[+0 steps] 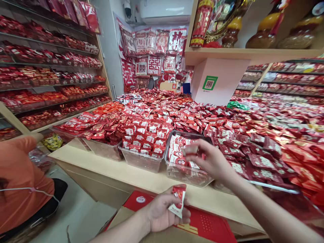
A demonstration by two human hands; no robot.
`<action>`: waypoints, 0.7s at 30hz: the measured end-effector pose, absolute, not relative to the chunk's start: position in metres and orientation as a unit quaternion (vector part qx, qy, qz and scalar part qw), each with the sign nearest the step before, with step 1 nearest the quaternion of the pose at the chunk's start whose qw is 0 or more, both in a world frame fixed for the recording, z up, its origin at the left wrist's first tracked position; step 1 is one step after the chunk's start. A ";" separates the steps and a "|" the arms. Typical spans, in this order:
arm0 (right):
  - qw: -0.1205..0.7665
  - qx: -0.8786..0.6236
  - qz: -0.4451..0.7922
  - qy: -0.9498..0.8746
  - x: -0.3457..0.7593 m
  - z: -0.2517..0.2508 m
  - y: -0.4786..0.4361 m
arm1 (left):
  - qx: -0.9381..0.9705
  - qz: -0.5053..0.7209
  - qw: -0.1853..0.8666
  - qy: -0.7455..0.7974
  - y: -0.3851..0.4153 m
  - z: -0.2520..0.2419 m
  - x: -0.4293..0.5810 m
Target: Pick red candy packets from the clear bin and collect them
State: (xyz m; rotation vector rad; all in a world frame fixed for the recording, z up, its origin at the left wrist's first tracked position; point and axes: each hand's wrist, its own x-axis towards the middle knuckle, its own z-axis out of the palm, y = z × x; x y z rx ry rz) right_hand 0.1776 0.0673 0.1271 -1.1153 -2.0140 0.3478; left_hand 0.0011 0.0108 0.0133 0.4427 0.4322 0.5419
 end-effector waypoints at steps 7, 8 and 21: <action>0.372 -0.323 0.158 -0.856 0.160 0.048 -0.012 | 0.224 0.385 0.875 0.190 0.002 0.036 0.007; 0.374 -0.327 0.172 -0.851 0.161 0.041 -0.014 | 0.236 0.412 0.855 0.210 0.002 0.036 0.008; 0.471 -0.431 0.540 -0.548 0.155 0.021 -0.014 | 0.338 0.495 0.713 0.364 0.004 0.028 0.012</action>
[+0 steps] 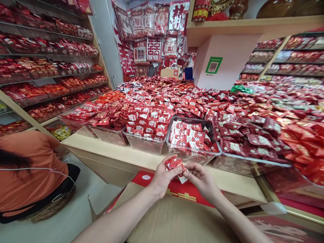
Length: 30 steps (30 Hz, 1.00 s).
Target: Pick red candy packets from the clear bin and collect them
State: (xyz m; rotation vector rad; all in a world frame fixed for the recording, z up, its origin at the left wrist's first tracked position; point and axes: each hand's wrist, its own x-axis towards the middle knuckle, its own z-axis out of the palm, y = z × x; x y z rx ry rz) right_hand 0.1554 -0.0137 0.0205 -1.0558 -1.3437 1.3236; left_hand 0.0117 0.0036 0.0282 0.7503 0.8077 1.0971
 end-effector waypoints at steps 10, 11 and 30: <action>0.433 -0.416 0.596 -0.533 0.161 0.018 -0.012 | 0.466 0.432 0.682 0.361 0.008 0.025 0.005; 0.427 -0.423 0.602 -0.525 0.162 0.019 -0.012 | 0.467 0.429 0.689 0.351 0.007 0.026 0.006; 0.441 -0.457 0.521 -0.570 0.175 0.026 -0.018 | 0.438 0.404 0.714 0.369 0.009 0.030 0.002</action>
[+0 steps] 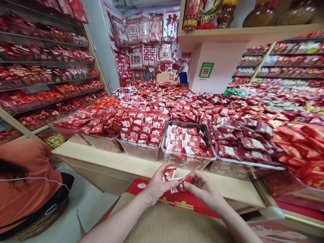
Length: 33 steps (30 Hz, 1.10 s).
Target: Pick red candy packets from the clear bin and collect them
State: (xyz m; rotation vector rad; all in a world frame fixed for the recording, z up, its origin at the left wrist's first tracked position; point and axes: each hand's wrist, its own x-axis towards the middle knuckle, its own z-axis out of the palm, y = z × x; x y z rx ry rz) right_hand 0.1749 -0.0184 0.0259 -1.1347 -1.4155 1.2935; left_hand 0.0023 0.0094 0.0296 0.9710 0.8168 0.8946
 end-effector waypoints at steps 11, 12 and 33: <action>0.512 -0.587 0.215 -0.589 0.199 0.111 0.131 | 0.618 0.278 0.605 0.419 0.018 -0.010 -0.002; 0.482 -0.612 0.202 -0.594 0.196 0.107 0.149 | 0.634 0.263 0.596 0.417 0.018 -0.012 -0.002; 0.128 -0.574 -0.046 -0.807 0.168 0.088 0.194 | 0.718 0.198 0.509 0.432 0.021 -0.015 -0.007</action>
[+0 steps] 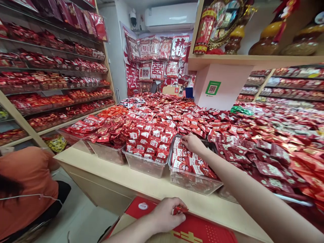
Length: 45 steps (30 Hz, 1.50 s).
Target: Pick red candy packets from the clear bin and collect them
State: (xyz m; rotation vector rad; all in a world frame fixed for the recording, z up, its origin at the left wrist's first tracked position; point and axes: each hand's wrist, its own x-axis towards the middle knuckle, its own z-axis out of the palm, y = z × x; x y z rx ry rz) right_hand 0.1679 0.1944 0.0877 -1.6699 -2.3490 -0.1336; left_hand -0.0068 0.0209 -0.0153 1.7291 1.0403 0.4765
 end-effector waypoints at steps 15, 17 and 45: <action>-0.072 -0.568 -0.026 -0.819 0.205 0.114 0.192 | 0.729 0.182 0.498 0.432 0.019 -0.004 -0.007; -0.062 -0.570 -0.036 -0.819 0.206 0.108 0.191 | 0.729 0.180 0.499 0.432 0.019 -0.006 -0.007; 0.035 -0.456 -0.061 -0.887 0.159 0.086 0.204 | 0.745 0.137 0.491 0.430 0.020 -0.004 -0.009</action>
